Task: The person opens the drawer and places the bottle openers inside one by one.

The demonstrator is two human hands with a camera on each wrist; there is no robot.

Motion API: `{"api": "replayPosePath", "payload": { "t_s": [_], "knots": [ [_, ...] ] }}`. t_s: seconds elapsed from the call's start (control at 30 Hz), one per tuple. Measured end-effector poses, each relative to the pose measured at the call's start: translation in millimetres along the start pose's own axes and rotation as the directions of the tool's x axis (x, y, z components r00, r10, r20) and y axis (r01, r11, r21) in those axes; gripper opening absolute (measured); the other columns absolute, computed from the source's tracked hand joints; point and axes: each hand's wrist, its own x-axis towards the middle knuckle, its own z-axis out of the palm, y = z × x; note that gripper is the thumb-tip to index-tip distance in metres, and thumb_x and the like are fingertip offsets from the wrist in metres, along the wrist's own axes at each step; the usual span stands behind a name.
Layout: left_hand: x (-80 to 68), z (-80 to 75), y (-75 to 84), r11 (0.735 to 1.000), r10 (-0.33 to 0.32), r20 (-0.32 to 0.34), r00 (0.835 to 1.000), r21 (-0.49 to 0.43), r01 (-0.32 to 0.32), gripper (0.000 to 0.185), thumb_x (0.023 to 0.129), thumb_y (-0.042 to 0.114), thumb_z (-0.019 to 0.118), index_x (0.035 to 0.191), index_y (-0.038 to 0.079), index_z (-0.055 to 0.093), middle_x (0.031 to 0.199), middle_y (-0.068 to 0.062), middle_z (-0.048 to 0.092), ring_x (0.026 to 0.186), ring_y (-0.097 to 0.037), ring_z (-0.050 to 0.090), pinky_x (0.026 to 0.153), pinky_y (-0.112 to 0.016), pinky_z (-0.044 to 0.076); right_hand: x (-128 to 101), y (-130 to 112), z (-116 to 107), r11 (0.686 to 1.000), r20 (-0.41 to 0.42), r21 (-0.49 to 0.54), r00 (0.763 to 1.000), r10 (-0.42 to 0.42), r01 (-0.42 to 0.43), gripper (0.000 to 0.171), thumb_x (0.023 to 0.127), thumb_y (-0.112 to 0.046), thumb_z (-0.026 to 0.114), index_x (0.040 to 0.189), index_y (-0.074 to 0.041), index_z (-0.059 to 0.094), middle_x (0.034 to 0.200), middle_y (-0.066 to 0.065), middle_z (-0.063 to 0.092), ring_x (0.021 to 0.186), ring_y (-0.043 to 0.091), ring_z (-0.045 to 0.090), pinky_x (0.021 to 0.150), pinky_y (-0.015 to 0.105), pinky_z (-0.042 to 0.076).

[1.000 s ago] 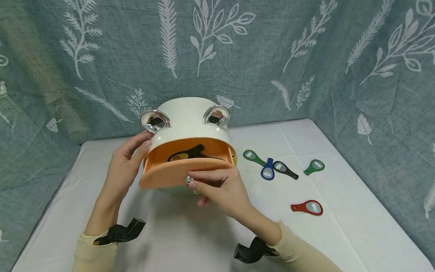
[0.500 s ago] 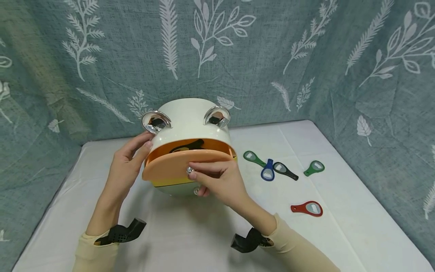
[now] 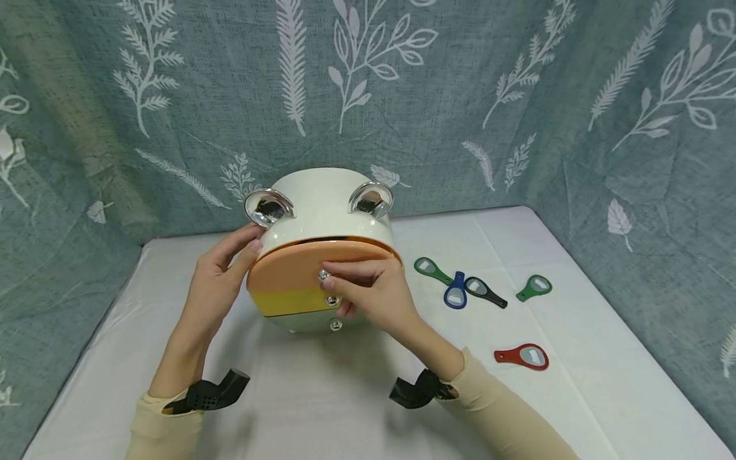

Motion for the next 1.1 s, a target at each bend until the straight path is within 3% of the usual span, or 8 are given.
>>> {"api": "replayPosePath", "payload": {
  "t_s": [0.2,0.5,0.73,0.87,1.1],
  "knots": [
    [-0.3,-0.2,-0.9,1.0,-0.016,-0.003,1.0,0.005,0.016,0.045,0.102,0.029,0.056,0.142,0.009,0.054,0.151,-0.007,0.041,0.142,-0.019,0.028,0.113,-0.056,0.02,8.6,5.0,-2.1,0.999,0.006,-0.004,0.999,-0.043,0.043,0.023,0.088,-0.007,0.075,0.11,-0.003,0.076,0.084,0.009,0.074,0.05,0.035,0.062,0.049,0.039,0.055],
    [-0.9,-0.7,0.2,1.0,-0.016,-0.003,1.0,0.01,0.016,0.045,0.103,0.029,0.055,0.142,0.008,0.053,0.152,-0.006,0.04,0.142,-0.019,0.029,0.112,-0.055,0.023,9.1,6.6,-4.6,0.997,0.041,0.006,0.996,-0.079,0.079,0.024,0.089,-0.004,0.073,0.113,-0.002,0.074,0.088,0.011,0.074,0.054,0.033,0.064,0.05,0.041,0.055],
    [0.1,0.5,1.7,1.0,-0.021,0.005,1.0,0.018,0.021,0.045,0.102,0.03,0.055,0.142,0.009,0.054,0.152,-0.006,0.041,0.142,-0.02,0.029,0.112,-0.056,0.023,-3.1,14.0,-13.4,0.992,0.081,0.025,0.989,-0.122,0.12,0.03,0.088,0.002,0.071,0.119,0.0,0.071,0.093,0.014,0.073,0.06,0.037,0.064,0.055,0.042,0.057],
    [0.1,0.8,1.7,0.999,-0.026,0.002,1.0,0.019,0.026,0.045,0.102,0.03,0.056,0.142,0.01,0.054,0.151,-0.005,0.041,0.142,-0.019,0.029,0.113,-0.055,0.023,-10.8,19.9,-20.1,0.997,0.107,-0.003,0.991,-0.077,0.078,0.027,0.088,0.0,0.072,0.116,0.0,0.072,0.086,0.013,0.072,0.058,0.033,0.063,0.055,0.041,0.057],
    [0.3,1.3,0.9,1.0,-0.019,-0.004,1.0,0.021,0.019,0.045,0.102,0.03,0.056,0.143,0.009,0.053,0.151,-0.006,0.042,0.142,-0.019,0.029,0.113,-0.055,0.021,-14.5,33.0,-24.4,0.998,0.12,-0.062,0.993,0.007,0.0,0.024,0.09,-0.004,0.072,0.114,-0.002,0.073,0.088,0.012,0.073,0.059,0.033,0.065,0.052,0.037,0.056]
  ]
}}
